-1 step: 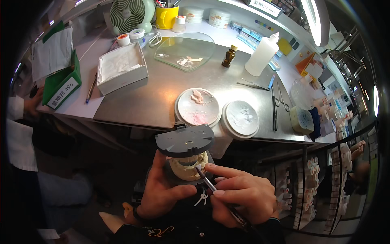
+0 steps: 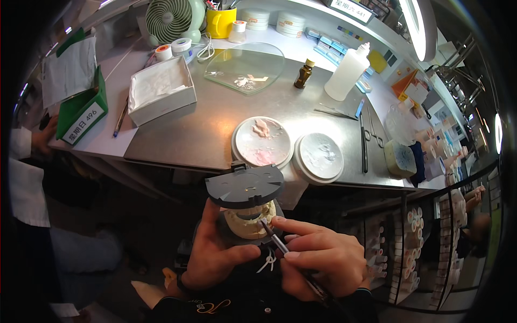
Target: Applying a finish or paint to a dental tooth model using a fine brush.
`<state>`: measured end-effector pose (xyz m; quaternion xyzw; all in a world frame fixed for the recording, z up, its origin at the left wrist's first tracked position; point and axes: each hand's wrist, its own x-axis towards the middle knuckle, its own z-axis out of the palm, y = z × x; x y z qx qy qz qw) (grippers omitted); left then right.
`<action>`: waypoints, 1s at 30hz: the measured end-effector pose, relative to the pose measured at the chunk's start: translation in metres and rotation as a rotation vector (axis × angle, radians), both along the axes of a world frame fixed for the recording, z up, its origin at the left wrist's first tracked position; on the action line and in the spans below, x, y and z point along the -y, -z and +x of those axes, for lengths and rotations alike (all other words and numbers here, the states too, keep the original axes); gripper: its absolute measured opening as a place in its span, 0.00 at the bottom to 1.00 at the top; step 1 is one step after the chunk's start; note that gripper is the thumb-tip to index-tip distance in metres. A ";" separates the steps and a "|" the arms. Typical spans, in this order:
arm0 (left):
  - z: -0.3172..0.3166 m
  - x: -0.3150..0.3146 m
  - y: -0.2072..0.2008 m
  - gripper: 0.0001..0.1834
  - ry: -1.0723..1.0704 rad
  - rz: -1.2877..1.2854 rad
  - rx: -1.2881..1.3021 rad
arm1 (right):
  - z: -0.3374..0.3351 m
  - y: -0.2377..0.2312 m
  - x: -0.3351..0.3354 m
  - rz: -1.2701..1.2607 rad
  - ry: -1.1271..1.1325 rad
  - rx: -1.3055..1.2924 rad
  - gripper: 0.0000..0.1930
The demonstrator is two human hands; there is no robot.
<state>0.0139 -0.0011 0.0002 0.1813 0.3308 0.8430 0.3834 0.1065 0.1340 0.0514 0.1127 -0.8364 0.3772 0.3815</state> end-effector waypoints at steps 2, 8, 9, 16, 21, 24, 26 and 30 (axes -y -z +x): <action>0.001 0.000 -0.001 0.44 -0.007 0.002 0.001 | 0.000 0.000 0.001 -0.030 0.012 -0.008 0.10; 0.003 -0.002 -0.006 0.48 -0.059 -0.106 -0.016 | -0.001 0.000 -0.002 0.031 -0.022 0.024 0.10; 0.004 -0.002 -0.007 0.48 -0.062 -0.105 -0.013 | -0.001 0.002 -0.001 0.008 -0.008 -0.004 0.10; 0.003 -0.003 -0.006 0.48 -0.063 -0.100 -0.006 | -0.002 0.005 0.000 -0.034 0.036 -0.040 0.10; -0.001 0.000 -0.002 0.46 -0.029 -0.034 0.005 | -0.003 0.002 -0.001 0.002 -0.001 -0.027 0.09; 0.001 -0.001 -0.005 0.46 -0.025 -0.027 0.010 | -0.001 0.000 -0.001 -0.011 0.000 -0.015 0.09; 0.002 -0.002 -0.006 0.47 -0.054 -0.081 0.005 | -0.001 0.000 -0.001 -0.017 -0.010 0.011 0.09; 0.002 -0.002 -0.005 0.47 -0.061 -0.083 0.000 | -0.003 0.000 0.000 -0.010 0.005 -0.030 0.09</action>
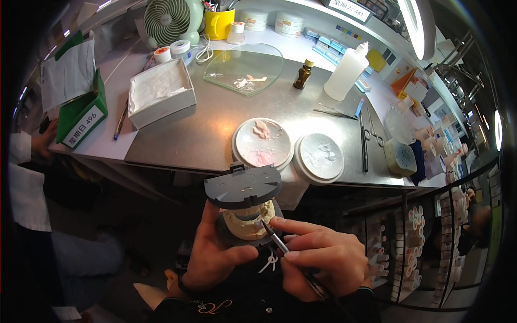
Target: Applying a finish or paint to a dental tooth model using a fine brush.
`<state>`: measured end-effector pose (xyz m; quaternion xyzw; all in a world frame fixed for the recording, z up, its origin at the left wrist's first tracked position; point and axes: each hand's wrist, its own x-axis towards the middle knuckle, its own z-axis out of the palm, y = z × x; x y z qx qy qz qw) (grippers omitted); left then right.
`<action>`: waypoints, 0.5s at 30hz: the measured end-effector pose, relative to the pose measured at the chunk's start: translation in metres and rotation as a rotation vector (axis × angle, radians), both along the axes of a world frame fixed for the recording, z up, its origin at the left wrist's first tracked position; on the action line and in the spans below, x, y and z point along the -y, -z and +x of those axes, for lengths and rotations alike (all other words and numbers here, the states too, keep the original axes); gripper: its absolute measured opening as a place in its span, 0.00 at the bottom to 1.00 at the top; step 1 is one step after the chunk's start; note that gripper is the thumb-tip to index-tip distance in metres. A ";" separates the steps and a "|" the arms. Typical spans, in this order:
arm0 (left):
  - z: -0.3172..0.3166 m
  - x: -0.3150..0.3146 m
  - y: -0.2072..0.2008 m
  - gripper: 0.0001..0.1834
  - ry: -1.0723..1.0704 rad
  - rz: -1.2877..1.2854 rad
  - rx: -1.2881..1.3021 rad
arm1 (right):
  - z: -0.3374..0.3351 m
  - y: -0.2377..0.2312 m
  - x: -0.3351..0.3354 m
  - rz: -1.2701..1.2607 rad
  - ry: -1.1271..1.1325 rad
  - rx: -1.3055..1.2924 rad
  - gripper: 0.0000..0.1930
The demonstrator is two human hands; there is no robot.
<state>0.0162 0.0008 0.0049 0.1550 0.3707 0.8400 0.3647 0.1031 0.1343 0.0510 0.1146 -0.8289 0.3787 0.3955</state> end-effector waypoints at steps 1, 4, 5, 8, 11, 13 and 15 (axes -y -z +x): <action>0.000 0.000 0.000 0.47 -0.005 0.003 -0.003 | 0.000 -0.001 0.000 -0.003 -0.011 0.004 0.09; 0.000 0.001 0.000 0.47 -0.010 -0.006 -0.009 | 0.000 -0.002 -0.001 -0.007 -0.036 0.014 0.09; 0.000 0.001 0.000 0.47 -0.010 -0.007 -0.010 | 0.000 -0.001 -0.001 -0.008 -0.037 0.013 0.09; -0.002 0.000 0.003 0.47 -0.005 -0.004 -0.010 | 0.000 0.001 0.001 0.039 0.014 -0.004 0.09; -0.004 0.002 0.006 0.45 0.071 0.107 0.007 | 0.001 0.002 0.001 -0.053 0.034 -0.008 0.09; 0.000 0.000 0.000 0.47 -0.018 -0.006 -0.006 | -0.001 0.002 -0.001 -0.022 -0.036 -0.003 0.09; 0.000 0.000 0.000 0.47 -0.020 -0.007 -0.002 | -0.001 0.002 -0.001 -0.003 -0.024 -0.004 0.09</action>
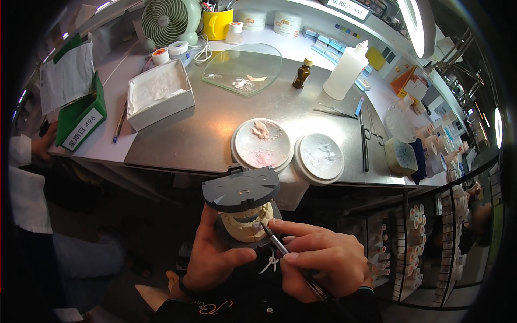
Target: Applying a finish or paint to a dental tooth model using a fine brush.
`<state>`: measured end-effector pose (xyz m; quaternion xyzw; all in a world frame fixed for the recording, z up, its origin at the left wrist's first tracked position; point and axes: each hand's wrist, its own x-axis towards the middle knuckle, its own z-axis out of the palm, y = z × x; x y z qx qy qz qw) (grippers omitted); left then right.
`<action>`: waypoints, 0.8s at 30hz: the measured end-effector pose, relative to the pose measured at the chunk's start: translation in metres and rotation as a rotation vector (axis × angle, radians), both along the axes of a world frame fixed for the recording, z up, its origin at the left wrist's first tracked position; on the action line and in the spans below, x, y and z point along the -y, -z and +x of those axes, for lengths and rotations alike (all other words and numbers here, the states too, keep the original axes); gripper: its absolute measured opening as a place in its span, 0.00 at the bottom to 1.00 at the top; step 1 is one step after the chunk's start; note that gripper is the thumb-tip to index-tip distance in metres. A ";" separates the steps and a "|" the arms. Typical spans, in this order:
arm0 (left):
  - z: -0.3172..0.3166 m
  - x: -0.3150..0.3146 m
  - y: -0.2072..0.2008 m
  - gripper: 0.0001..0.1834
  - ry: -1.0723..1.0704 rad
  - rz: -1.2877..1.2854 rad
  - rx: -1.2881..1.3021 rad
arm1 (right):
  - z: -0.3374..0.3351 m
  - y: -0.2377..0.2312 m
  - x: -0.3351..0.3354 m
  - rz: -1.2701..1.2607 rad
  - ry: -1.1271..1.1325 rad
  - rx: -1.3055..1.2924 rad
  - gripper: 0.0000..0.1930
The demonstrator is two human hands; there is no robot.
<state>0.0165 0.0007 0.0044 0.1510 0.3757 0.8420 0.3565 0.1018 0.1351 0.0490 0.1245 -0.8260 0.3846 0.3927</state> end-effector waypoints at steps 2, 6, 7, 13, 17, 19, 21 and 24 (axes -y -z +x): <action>0.000 0.000 0.000 0.47 0.001 0.000 0.004 | 0.000 0.000 0.000 0.019 0.014 -0.001 0.09; -0.001 0.001 0.002 0.47 0.004 0.007 0.000 | 0.001 0.001 0.003 -0.029 0.040 0.004 0.09; -0.001 0.001 0.003 0.47 0.005 0.010 -0.002 | 0.001 0.001 0.004 -0.061 0.051 0.002 0.09; -0.006 0.004 0.008 0.46 0.064 0.106 0.058 | 0.000 0.001 -0.001 0.018 -0.024 0.043 0.08; -0.006 0.002 0.006 0.46 0.067 0.110 0.061 | -0.001 0.002 0.001 -0.020 0.023 0.010 0.08; -0.004 0.001 0.003 0.47 0.013 0.022 0.020 | -0.001 0.000 0.001 -0.061 -0.013 0.031 0.08; -0.004 0.001 0.003 0.47 0.013 0.023 0.023 | -0.001 0.000 0.001 -0.025 -0.015 0.046 0.09; -0.004 0.001 0.004 0.48 0.013 0.028 0.028 | 0.000 0.002 0.002 -0.023 -0.006 0.045 0.10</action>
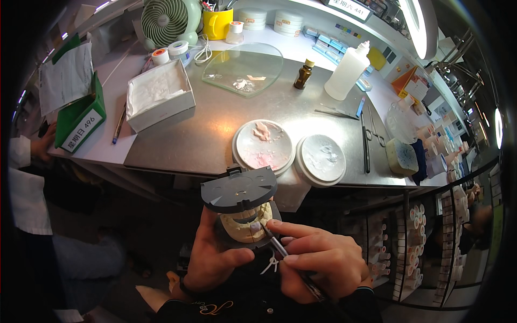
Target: Applying a finish or paint to a dental tooth model using a fine brush.
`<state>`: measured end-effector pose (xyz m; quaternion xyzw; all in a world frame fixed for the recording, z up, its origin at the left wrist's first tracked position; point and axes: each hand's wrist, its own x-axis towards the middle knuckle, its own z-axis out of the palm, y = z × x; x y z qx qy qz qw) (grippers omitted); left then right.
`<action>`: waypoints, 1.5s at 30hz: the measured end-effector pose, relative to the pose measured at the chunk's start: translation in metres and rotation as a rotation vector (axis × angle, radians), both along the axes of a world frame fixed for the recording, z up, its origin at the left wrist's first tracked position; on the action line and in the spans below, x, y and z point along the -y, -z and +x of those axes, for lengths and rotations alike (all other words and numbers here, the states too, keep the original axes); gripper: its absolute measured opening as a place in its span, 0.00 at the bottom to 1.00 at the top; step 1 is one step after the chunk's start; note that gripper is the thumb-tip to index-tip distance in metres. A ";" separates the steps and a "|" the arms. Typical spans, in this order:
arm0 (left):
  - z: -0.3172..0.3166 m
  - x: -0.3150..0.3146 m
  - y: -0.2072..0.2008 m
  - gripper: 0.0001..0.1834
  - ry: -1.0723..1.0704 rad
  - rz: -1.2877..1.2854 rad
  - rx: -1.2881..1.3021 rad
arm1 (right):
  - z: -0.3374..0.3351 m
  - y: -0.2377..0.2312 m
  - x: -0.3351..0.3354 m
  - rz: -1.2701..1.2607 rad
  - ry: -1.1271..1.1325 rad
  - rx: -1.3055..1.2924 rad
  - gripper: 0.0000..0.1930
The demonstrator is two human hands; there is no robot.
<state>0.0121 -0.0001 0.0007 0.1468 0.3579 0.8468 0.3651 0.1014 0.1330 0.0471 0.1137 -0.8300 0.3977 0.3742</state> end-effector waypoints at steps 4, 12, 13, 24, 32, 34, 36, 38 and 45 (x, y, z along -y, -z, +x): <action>-0.001 -0.003 -0.005 0.48 0.012 0.071 0.020 | -0.002 0.005 0.001 -0.050 0.024 -0.039 0.12; -0.004 -0.004 -0.008 0.49 0.038 0.068 0.045 | 0.002 -0.003 -0.005 0.044 -0.059 0.125 0.16; -0.004 -0.004 -0.007 0.49 0.035 0.066 0.046 | 0.002 -0.003 -0.005 0.045 -0.054 0.122 0.16; -0.004 -0.004 -0.006 0.49 0.035 0.068 0.054 | -0.001 0.002 -0.003 0.008 -0.057 0.076 0.14; -0.005 -0.005 -0.004 0.48 0.040 0.093 0.051 | -0.001 0.000 -0.002 0.023 -0.016 0.009 0.13; -0.005 -0.005 -0.004 0.48 0.035 0.082 0.055 | 0.001 -0.002 -0.003 0.046 -0.051 0.145 0.18; -0.006 -0.004 -0.003 0.48 0.035 0.082 0.049 | 0.000 -0.002 -0.004 0.058 -0.054 0.144 0.17; -0.006 -0.004 -0.004 0.48 0.037 0.084 0.041 | 0.001 -0.002 -0.002 0.071 -0.055 0.143 0.17; -0.006 -0.006 -0.003 0.48 0.032 0.077 0.039 | 0.001 0.003 -0.003 0.033 -0.048 0.111 0.17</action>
